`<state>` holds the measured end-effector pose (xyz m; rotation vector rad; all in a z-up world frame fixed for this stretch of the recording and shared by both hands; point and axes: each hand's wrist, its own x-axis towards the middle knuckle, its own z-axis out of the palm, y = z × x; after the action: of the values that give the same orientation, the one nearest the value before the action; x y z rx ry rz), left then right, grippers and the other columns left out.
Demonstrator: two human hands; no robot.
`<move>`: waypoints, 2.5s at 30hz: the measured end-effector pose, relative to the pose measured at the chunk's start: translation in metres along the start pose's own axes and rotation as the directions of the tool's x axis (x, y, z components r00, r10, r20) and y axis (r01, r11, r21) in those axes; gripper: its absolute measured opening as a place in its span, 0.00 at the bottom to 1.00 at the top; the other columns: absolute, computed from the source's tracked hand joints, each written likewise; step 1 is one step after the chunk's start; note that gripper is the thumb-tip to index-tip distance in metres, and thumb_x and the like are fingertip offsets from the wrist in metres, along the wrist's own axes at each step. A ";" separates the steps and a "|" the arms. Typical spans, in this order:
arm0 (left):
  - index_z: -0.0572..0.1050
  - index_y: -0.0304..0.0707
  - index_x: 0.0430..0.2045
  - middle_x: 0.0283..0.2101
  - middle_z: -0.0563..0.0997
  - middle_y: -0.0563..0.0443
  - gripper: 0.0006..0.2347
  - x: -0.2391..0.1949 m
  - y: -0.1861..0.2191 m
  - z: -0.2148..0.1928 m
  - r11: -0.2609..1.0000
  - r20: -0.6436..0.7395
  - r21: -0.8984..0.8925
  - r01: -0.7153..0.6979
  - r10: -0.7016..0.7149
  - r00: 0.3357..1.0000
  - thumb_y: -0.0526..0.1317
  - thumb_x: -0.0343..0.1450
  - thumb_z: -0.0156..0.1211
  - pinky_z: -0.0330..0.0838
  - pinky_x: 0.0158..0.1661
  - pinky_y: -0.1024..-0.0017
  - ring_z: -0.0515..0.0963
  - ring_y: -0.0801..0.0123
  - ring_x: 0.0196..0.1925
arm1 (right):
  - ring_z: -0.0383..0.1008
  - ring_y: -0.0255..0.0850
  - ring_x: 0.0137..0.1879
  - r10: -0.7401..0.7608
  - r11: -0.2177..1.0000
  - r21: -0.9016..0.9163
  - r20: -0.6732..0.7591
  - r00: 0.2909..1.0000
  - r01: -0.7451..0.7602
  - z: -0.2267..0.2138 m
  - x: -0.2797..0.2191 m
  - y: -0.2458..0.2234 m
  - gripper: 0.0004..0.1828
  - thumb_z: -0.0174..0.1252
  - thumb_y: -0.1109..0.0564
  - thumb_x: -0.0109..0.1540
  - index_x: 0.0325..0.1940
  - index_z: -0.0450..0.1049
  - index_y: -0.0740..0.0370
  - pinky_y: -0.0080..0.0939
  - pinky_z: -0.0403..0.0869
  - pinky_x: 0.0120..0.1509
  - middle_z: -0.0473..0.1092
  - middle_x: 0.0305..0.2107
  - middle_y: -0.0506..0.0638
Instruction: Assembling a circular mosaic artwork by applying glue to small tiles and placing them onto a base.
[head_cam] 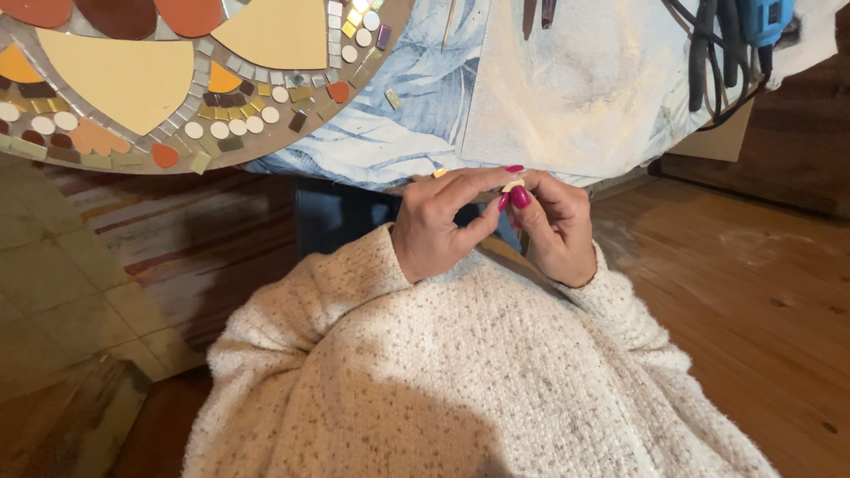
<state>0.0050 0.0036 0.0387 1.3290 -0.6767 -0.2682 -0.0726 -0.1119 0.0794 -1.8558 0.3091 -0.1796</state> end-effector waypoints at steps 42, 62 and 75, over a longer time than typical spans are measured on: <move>0.65 0.30 0.46 0.50 0.66 0.41 0.20 0.001 -0.037 0.116 0.643 0.684 0.442 -0.625 0.209 0.699 0.37 0.60 0.53 0.45 0.56 0.59 0.60 0.57 0.56 | 0.58 0.41 0.21 -0.106 0.836 -0.509 -0.516 0.850 -0.205 -0.098 -0.083 0.089 0.11 0.41 0.62 0.62 0.27 0.63 0.70 0.37 0.60 0.27 0.61 0.15 0.54; 0.61 0.33 0.51 0.55 0.63 0.41 0.25 -0.003 -0.067 0.142 0.350 0.771 0.603 -0.717 -0.026 0.636 0.36 0.58 0.52 0.35 0.58 0.55 0.56 0.55 0.59 | 0.57 0.46 0.26 -0.321 0.524 -0.822 -0.431 0.843 -0.221 -0.098 -0.058 0.123 0.06 0.45 0.73 0.48 0.27 0.62 0.71 0.39 0.62 0.32 0.58 0.22 0.56; 0.64 0.32 0.49 0.53 0.65 0.41 0.20 -0.004 -0.058 0.136 0.364 0.758 0.597 -0.714 0.033 0.651 0.37 0.61 0.49 0.37 0.58 0.54 0.57 0.55 0.58 | 0.56 0.46 0.25 -0.316 0.562 -0.791 -0.476 0.821 -0.242 -0.090 -0.063 0.120 0.09 0.43 0.73 0.45 0.28 0.63 0.71 0.39 0.61 0.31 0.57 0.22 0.56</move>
<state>-0.0677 -0.1176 -0.0063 2.0052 -1.9515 0.1167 -0.1716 -0.2085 -0.0053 -2.7486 0.9108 -0.7589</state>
